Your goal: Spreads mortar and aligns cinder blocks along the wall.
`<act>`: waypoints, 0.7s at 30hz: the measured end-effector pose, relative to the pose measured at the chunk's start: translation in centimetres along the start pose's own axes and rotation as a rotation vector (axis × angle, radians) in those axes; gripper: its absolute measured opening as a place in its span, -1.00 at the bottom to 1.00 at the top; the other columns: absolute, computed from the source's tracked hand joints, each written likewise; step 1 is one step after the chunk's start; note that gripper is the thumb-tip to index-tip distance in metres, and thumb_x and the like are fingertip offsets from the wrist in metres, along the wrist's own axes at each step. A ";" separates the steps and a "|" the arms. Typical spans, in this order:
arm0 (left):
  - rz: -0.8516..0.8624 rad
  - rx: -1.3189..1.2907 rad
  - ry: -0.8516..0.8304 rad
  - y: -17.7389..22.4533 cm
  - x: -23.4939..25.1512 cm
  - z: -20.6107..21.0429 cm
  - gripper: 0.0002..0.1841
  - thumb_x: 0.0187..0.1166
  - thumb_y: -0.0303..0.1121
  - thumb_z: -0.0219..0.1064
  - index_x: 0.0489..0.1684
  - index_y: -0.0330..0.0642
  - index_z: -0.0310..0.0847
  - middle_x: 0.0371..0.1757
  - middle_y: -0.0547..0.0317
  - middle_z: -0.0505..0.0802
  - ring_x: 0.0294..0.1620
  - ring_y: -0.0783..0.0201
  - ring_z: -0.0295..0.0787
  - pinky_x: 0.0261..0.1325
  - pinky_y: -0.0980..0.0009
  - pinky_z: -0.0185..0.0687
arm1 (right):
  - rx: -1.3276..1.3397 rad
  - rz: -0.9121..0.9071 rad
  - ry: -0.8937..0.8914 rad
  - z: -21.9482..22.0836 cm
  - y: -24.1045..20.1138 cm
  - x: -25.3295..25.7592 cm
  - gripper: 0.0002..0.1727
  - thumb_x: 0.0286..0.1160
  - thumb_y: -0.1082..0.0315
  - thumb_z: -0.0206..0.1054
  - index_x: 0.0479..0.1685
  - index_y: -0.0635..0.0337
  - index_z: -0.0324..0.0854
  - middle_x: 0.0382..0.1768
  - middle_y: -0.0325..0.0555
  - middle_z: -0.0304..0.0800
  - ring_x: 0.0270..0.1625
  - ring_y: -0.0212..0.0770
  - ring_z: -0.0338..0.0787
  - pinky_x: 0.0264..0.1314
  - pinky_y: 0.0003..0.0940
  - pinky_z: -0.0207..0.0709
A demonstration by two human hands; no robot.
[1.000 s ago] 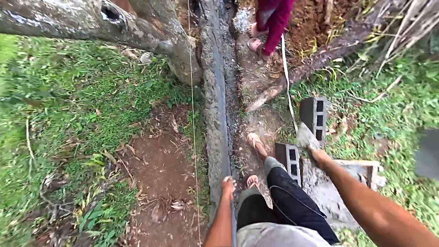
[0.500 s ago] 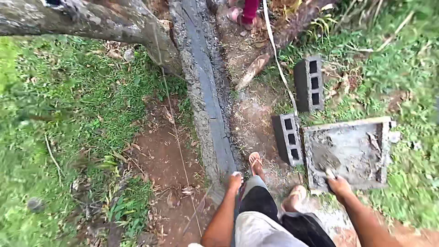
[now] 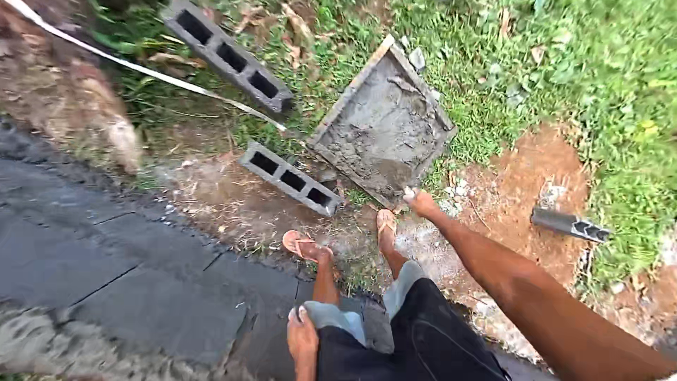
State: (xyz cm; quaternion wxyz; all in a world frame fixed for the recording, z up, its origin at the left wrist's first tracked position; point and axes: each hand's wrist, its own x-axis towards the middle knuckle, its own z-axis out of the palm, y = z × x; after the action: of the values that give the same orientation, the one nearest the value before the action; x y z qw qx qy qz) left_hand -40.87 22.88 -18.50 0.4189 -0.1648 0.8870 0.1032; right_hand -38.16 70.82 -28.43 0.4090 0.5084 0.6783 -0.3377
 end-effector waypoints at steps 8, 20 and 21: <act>0.061 0.110 0.049 -1.4 -1.0 2.0 -0.42 0.86 -0.13 -0.06 0.63 -0.45 0.40 0.58 -0.44 0.57 0.65 -0.30 0.46 0.74 -0.20 0.24 | -0.080 -0.182 0.245 -4.8 0.6 20.8 -0.33 0.80 -0.13 0.08 0.34 0.40 0.58 0.22 0.53 0.71 0.34 0.51 0.70 0.36 0.53 0.48; -0.026 -0.022 0.138 1.0 -4.0 4.6 -0.45 0.82 -0.15 0.03 0.56 -0.43 0.48 0.52 -0.40 0.63 0.61 -0.28 0.52 0.70 -0.21 0.28 | 0.328 -0.305 -0.370 -2.2 -7.4 17.6 -0.47 0.92 -0.09 -0.08 0.40 0.05 0.64 -0.33 -0.09 0.63 -0.50 -0.26 0.49 -0.43 -0.29 0.47; -0.030 -0.064 0.162 1.1 -4.4 4.8 -0.46 0.82 -0.16 0.03 0.55 -0.44 0.48 0.52 -0.41 0.63 0.61 -0.28 0.51 0.70 -0.21 0.28 | 0.362 -0.315 -0.376 -2.5 -6.9 15.0 -0.48 0.92 -0.07 -0.08 0.40 0.02 0.64 -0.37 -0.12 0.61 -0.53 -0.29 0.46 -0.47 -0.32 0.43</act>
State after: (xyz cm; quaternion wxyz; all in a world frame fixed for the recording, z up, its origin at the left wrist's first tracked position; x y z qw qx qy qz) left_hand -35.23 26.35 -18.09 0.3416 -0.1992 0.9117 0.1117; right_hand -47.64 77.48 -40.55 0.3729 0.3901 0.5902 -0.6004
